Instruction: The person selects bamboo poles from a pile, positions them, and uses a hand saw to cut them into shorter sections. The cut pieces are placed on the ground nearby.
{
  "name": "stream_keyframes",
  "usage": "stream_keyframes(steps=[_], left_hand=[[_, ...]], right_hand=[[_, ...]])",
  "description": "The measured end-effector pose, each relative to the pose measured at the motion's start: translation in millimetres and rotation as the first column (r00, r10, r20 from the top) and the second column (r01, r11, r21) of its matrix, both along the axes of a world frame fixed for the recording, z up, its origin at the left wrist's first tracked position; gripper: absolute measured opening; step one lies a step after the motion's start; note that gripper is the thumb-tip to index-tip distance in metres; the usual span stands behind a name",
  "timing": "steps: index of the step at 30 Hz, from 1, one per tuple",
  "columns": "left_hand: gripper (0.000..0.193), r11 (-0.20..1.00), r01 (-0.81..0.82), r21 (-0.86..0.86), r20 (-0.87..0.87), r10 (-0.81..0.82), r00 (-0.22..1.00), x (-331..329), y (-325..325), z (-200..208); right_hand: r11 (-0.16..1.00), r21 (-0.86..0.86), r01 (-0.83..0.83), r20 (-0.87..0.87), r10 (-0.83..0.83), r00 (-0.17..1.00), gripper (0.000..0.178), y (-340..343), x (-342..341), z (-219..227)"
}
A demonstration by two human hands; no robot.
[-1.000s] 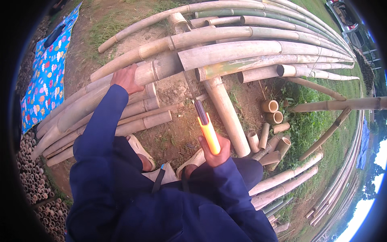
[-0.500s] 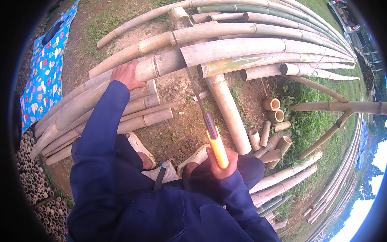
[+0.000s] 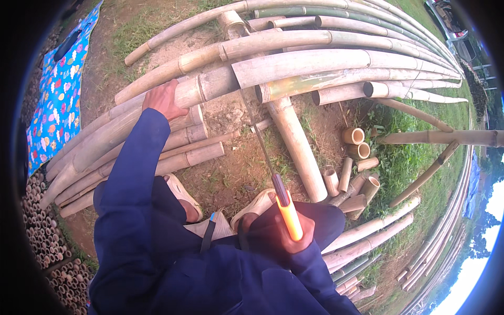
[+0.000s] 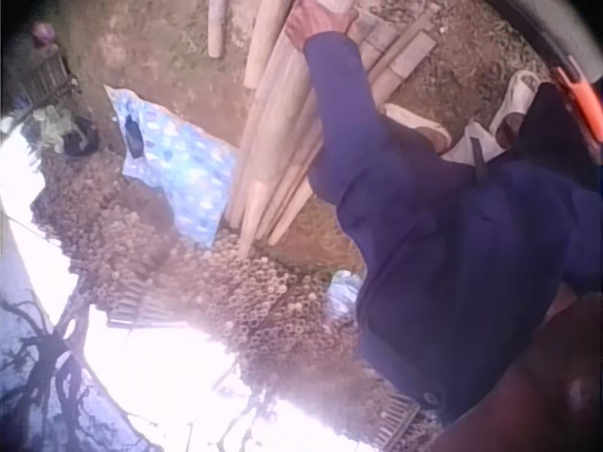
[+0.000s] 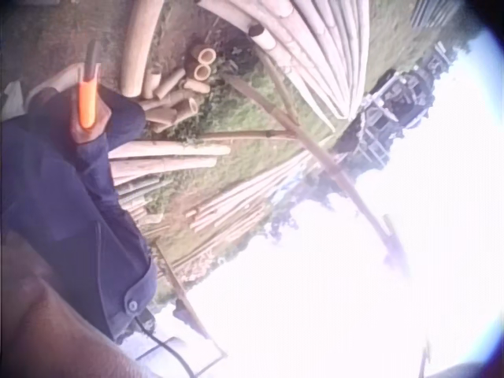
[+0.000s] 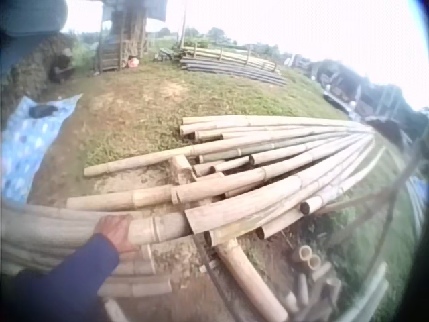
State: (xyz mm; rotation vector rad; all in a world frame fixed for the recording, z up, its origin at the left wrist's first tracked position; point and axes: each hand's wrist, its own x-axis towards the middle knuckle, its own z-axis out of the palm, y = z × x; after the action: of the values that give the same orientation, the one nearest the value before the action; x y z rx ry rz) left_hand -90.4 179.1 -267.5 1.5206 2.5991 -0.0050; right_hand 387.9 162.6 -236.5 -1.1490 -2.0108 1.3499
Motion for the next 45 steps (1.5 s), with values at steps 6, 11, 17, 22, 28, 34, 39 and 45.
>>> stream_keyframes(steps=[6,11,17,22,28,34,39,45], left_hand=[[0.079,0.999,0.034,-0.016,0.029,-0.034,0.999,6,28,-4],[0.079,0.999,0.031,-0.007,-0.004,-0.031,1.0,-7,8,-2],[0.081,0.999,0.003,-0.035,0.04,-0.001,0.999,4,4,-9],[0.084,0.999,0.037,0.0,0.002,-0.037,0.999,1,23,-3],[0.076,1.0,0.015,-0.005,0.025,-0.015,1.0,8,18,12],[0.071,0.994,0.066,0.086,0.048,-0.07,0.996,43,-18,19],[0.073,0.999,0.043,0.011,0.07,-0.043,0.997,36,-12,19],[0.071,0.997,0.073,0.034,0.073,-0.076,0.994,30,-7,25]], right_hand=[[0.995,0.047,0.091,-0.159,-0.082,0.984,0.018,90,-114,-42],[0.995,-0.097,0.013,-0.168,-0.03,0.985,0.018,70,-97,-48],[0.999,0.008,0.049,-0.013,-0.049,0.999,0.022,3,-19,-10],[0.999,0.037,0.025,-0.177,-0.018,0.984,0.015,112,-145,-51],[0.98,0.192,0.049,-0.197,-0.01,0.98,0.017,106,-149,-25],[0.996,0.016,0.083,-0.223,-0.078,0.972,0.014,76,-114,-4],[0.999,-0.024,0.042,-0.206,-0.047,0.977,0.013,79,-111,-30],[0.999,-0.032,0.016,-0.143,-0.02,0.989,0.016,58,-73,-25]])
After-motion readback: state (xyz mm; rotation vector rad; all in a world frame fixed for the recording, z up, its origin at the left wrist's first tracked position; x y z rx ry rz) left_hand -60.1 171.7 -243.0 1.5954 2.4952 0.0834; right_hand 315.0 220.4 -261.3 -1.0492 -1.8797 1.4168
